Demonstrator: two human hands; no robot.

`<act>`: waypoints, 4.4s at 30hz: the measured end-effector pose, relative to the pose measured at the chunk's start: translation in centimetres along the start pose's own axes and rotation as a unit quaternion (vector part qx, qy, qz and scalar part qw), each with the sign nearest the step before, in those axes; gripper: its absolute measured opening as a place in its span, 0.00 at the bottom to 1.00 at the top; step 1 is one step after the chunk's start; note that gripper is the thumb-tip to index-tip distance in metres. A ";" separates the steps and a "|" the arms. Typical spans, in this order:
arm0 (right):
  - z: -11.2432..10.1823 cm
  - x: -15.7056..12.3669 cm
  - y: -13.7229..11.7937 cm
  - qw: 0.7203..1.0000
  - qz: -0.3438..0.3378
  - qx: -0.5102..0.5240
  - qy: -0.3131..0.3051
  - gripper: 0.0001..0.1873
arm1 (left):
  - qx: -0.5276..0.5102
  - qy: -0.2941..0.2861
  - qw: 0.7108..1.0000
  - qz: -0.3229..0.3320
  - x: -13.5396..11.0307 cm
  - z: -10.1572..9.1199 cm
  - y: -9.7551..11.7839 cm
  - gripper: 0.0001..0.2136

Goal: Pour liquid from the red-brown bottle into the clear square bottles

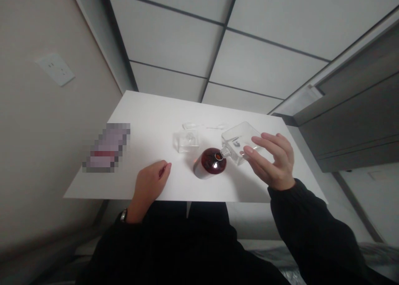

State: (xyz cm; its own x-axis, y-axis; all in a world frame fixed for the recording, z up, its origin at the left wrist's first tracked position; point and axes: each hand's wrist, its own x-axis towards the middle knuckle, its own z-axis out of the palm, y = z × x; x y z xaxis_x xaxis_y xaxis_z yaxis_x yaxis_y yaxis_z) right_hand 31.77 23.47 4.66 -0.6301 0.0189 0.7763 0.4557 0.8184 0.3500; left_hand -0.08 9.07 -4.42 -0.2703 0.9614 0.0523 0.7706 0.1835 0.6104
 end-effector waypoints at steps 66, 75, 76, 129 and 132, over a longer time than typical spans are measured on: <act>-2.5 4.5 3.1 0.978 -0.175 0.024 -0.107 0.36 | -0.043 0.014 0.999 0.023 -0.3 0.3 0.2 0.19; -3.1 7.5 2.2 0.953 -0.286 -0.017 -0.099 0.24 | -0.037 0.009 0.999 0.019 -0.2 0.2 0.2 0.19; -3.1 7.6 2.2 0.953 -0.285 -0.019 -0.099 0.24 | -0.037 0.008 0.999 0.019 -0.2 0.2 0.2 0.19; -4.6 11.5 1.2 0.909 -0.050 0.147 -0.387 0.19 | -0.066 0.007 0.997 0.026 -0.3 0.2 0.5 0.18; -4.7 9.2 2.3 0.938 -0.062 0.093 -0.328 0.21 | -0.068 0.006 0.997 0.026 -0.3 0.3 0.4 0.18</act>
State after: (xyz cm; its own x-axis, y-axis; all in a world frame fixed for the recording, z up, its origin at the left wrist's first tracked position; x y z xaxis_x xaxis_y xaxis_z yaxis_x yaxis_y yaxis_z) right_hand 29.98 22.87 15.07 -0.9500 0.2165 0.2252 0.2746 0.9223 0.2718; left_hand 0.46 8.91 -4.45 -0.2393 0.9663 0.0947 0.6983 0.1035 0.7083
